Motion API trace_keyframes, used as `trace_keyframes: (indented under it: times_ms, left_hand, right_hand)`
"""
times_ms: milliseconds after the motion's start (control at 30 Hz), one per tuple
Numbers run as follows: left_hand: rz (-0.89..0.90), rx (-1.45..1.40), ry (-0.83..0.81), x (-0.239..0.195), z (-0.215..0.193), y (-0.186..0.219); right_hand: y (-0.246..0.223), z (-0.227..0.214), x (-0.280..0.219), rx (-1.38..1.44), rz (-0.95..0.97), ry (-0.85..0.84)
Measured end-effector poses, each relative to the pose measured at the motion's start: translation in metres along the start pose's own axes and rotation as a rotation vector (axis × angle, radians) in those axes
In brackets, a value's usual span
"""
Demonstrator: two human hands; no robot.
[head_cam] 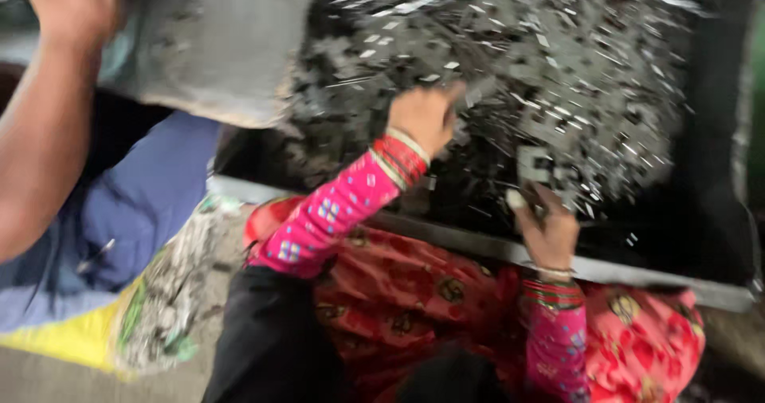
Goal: The person sits on the floor and uses their hands to sort through a large bin of various small metal components, picking up individual pieces and moving them to different areas within or near the bin.
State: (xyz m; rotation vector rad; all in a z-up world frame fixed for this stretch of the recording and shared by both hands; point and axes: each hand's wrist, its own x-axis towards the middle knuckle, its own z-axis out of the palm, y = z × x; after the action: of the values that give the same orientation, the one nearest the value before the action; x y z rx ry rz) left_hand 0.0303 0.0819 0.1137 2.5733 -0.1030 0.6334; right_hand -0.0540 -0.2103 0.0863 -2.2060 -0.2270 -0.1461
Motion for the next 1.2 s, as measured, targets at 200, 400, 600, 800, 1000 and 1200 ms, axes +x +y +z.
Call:
trace_keyframes:
  times_ms: [200,400,600,800,1000,1200]
  left_hand:
    - [-0.551,0.763,0.257,0.058,-0.075,-0.2]
    - [-0.605,0.788,0.524,0.031,-0.095,-0.289]
    - [-0.417,0.287,0.031,0.055,-0.063,-0.114]
    - [0.02,0.131,-0.388,0.003,-0.004,-0.014]
    - [-0.069,0.211,-0.759,-0.033,0.051,0.008]
    - [-0.105,0.137,-0.555,-0.023,0.066,-0.011]
  right_hand:
    - [0.038,0.005,-0.011,-0.671,0.008,-0.089]
    - [0.05,0.009,-0.014,-0.585,0.073,-0.073]
    - [0.025,-0.014,-0.007,-0.349,0.076,0.041]
    - [-0.021,-0.032,0.009,-0.085,-0.112,0.112]
    - [-0.003,-0.016,0.028,0.089,-0.125,0.339]
    - [0.053,-0.005,0.038,0.407,-0.084,0.289]
